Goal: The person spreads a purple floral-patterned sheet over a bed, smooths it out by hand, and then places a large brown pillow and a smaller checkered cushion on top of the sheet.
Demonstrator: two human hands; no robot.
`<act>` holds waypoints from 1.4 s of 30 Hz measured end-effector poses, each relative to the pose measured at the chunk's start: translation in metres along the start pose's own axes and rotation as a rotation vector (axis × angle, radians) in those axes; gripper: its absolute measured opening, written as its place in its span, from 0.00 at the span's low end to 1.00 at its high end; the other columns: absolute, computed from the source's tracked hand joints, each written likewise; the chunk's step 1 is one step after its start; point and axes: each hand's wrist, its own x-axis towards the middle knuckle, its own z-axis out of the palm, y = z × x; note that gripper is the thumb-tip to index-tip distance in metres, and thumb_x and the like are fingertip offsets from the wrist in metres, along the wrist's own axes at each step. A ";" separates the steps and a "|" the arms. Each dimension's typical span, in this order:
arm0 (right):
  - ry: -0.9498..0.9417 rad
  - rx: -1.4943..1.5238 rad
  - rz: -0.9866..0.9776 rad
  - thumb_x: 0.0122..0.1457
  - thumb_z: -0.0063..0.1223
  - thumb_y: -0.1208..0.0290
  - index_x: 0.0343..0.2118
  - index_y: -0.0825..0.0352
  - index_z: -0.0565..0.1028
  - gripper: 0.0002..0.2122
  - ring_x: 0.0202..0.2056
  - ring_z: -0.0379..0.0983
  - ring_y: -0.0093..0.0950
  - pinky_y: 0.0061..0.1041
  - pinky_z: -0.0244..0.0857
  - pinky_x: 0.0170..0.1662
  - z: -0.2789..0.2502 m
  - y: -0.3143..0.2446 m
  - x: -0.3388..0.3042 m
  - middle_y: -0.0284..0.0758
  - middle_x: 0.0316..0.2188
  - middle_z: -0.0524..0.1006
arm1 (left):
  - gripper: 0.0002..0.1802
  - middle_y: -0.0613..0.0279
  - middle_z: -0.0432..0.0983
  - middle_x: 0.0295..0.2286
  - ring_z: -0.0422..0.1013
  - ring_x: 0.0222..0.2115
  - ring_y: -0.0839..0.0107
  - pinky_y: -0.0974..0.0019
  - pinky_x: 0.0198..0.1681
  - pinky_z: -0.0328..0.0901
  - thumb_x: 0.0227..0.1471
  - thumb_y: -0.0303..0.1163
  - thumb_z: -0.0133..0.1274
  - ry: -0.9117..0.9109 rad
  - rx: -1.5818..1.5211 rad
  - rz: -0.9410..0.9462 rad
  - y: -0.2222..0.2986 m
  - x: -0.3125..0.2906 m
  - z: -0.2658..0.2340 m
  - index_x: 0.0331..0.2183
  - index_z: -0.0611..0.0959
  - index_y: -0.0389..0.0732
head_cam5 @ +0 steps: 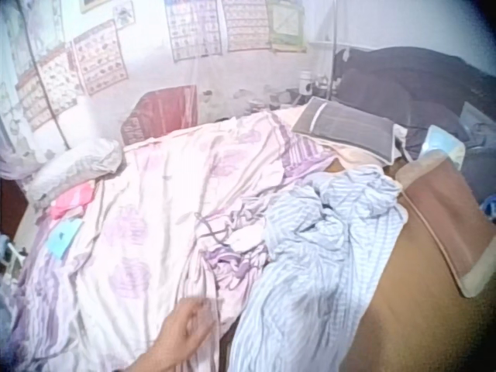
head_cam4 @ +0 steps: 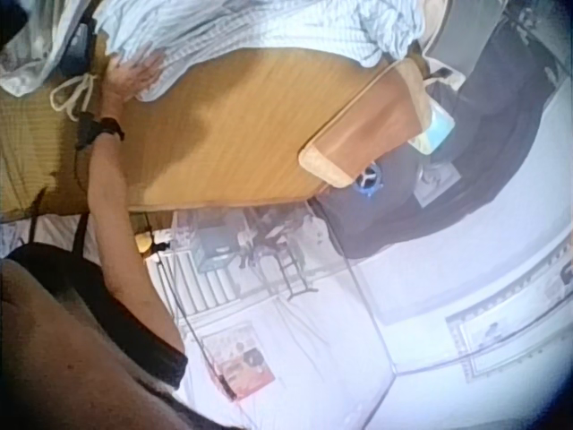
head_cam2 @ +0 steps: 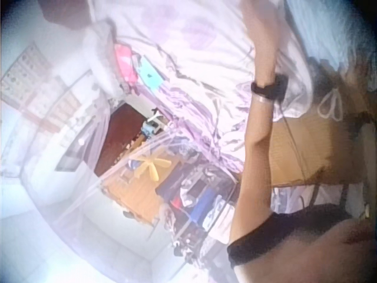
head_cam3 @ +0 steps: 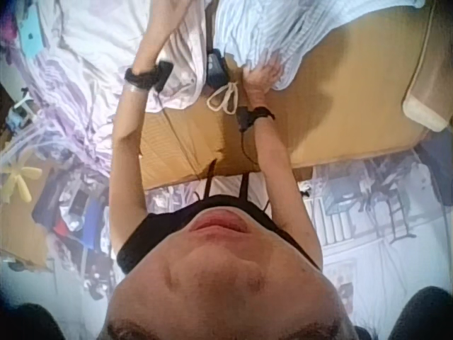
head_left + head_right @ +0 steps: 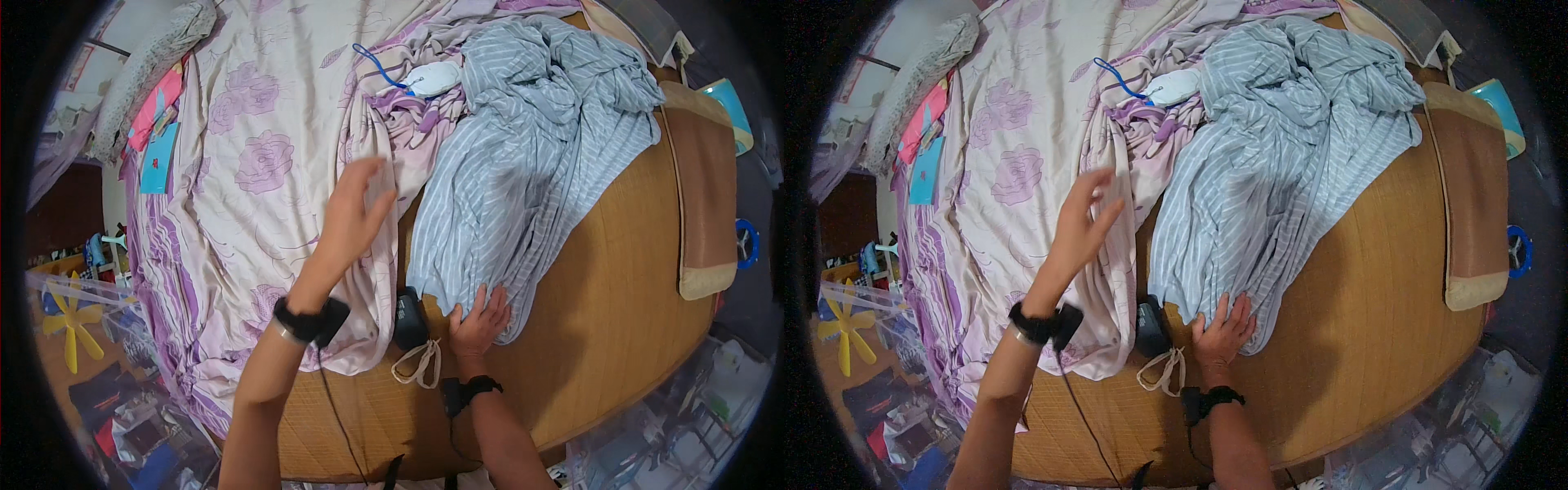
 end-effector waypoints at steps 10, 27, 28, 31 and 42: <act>0.026 0.020 -0.014 0.49 0.43 0.59 0.48 0.68 0.60 0.24 0.54 0.49 0.42 0.48 0.46 0.50 0.003 -0.002 -0.001 0.45 0.51 0.54 | 0.21 0.49 0.71 0.33 0.66 0.35 0.52 0.61 0.38 0.62 0.37 0.22 0.48 -0.097 0.106 -0.143 -0.041 0.007 0.084 0.40 0.74 0.38; -0.021 -0.019 -0.037 0.50 0.42 0.70 0.44 0.71 0.62 0.18 0.51 0.51 0.47 0.49 0.42 0.52 0.027 0.013 -0.015 0.48 0.44 0.59 | 0.09 0.56 0.71 0.21 0.69 0.25 0.58 0.61 0.26 0.63 0.46 0.35 0.47 -1.063 0.014 0.067 0.063 -0.101 0.033 0.27 0.76 0.40; -0.013 -0.014 -0.031 0.50 0.42 0.69 0.44 0.71 0.62 0.18 0.51 0.51 0.47 0.49 0.42 0.52 0.031 0.014 -0.018 0.48 0.45 0.58 | 0.08 0.56 0.69 0.24 0.68 0.26 0.57 0.61 0.28 0.63 0.44 0.31 0.49 -0.826 -0.160 0.027 0.069 -0.086 0.040 0.28 0.74 0.37; 0.037 -0.030 -0.032 0.50 0.42 0.69 0.44 0.72 0.62 0.18 0.52 0.50 0.46 0.49 0.42 0.53 0.023 0.015 -0.010 0.47 0.46 0.58 | 0.14 0.52 0.67 0.30 0.66 0.28 0.55 0.59 0.30 0.63 0.41 0.28 0.53 -0.519 -0.331 -0.106 0.083 -0.048 0.069 0.33 0.71 0.36; -0.328 -0.318 -0.051 0.56 0.37 0.60 0.56 0.62 0.44 0.27 0.58 0.36 0.48 0.45 0.36 0.57 0.016 0.000 -0.036 0.46 0.56 0.44 | 0.35 0.39 0.63 0.41 0.63 0.42 0.48 0.60 0.44 0.59 0.36 0.27 0.55 -0.308 -0.302 -0.332 0.064 -0.075 0.103 0.47 0.59 0.34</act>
